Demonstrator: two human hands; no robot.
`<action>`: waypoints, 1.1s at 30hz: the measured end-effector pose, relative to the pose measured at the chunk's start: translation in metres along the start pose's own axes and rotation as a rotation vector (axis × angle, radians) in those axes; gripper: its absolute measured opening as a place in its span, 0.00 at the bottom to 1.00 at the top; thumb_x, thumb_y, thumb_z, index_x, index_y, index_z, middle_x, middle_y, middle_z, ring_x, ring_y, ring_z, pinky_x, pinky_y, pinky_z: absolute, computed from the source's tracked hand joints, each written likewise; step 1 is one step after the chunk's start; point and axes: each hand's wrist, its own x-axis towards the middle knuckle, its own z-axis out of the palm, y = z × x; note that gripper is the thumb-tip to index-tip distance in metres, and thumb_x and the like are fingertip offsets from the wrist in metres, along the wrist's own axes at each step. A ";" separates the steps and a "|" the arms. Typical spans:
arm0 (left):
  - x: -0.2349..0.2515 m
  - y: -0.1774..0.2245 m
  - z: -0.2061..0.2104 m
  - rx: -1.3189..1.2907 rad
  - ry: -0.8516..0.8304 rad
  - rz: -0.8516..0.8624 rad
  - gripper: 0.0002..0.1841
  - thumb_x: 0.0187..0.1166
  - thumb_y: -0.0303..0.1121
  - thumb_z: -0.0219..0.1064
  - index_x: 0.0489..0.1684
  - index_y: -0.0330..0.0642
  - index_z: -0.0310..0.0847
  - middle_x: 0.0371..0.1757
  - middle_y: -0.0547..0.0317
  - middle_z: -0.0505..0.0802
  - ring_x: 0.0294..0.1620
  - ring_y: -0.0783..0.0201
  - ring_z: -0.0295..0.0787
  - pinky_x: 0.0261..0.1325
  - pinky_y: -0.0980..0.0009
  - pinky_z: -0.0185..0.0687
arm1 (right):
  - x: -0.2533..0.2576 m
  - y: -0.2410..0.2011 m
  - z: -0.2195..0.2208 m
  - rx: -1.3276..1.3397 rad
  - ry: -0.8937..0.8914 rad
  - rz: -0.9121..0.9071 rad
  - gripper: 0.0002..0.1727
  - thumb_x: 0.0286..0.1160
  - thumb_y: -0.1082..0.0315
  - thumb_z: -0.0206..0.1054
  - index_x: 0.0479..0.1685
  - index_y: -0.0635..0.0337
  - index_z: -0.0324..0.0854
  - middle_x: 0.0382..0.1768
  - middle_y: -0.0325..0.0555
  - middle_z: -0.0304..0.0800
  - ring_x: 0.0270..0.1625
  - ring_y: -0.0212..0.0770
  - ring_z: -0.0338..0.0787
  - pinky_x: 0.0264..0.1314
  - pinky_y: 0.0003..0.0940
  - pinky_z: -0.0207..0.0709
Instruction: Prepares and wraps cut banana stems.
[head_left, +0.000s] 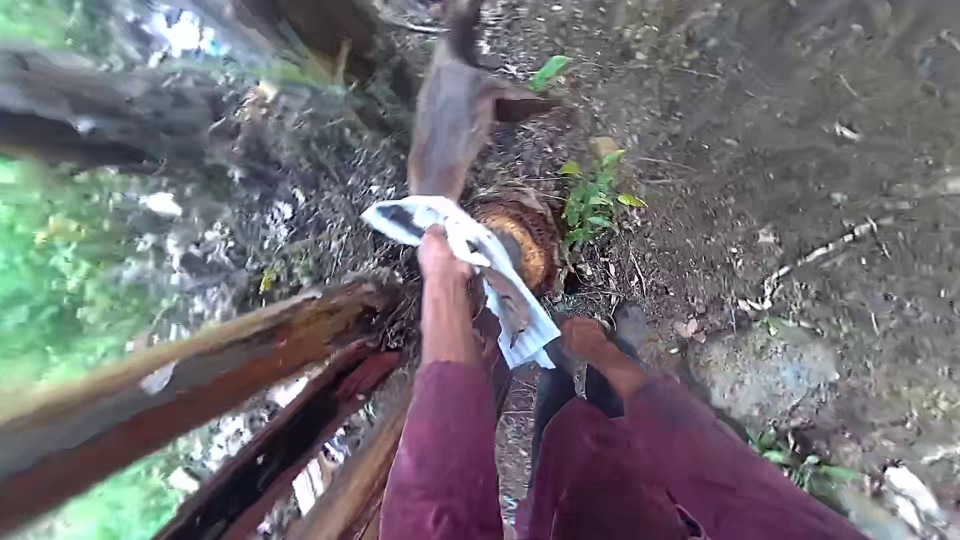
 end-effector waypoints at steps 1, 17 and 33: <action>0.001 0.000 -0.003 -0.006 -0.036 0.010 0.13 0.83 0.40 0.56 0.54 0.43 0.76 0.40 0.52 0.87 0.33 0.59 0.84 0.32 0.57 0.82 | 0.009 0.003 0.002 0.027 -0.002 0.001 0.29 0.81 0.54 0.63 0.78 0.58 0.74 0.61 0.69 0.88 0.65 0.71 0.87 0.66 0.74 0.77; -0.024 -0.009 0.004 0.114 -0.149 0.228 0.11 0.85 0.34 0.44 0.35 0.47 0.71 0.24 0.61 0.84 0.24 0.67 0.84 0.27 0.68 0.83 | 0.092 0.106 0.042 0.193 -0.033 0.004 0.31 0.79 0.62 0.65 0.84 0.55 0.70 0.65 0.73 0.85 0.65 0.78 0.85 0.64 0.82 0.73; -0.069 0.000 -0.028 0.051 0.037 0.370 0.11 0.83 0.30 0.44 0.32 0.47 0.71 0.23 0.62 0.84 0.24 0.68 0.86 0.28 0.68 0.85 | 0.071 0.207 0.004 -0.062 0.096 -0.070 0.23 0.88 0.62 0.57 0.79 0.59 0.73 0.57 0.72 0.89 0.60 0.77 0.88 0.62 0.77 0.77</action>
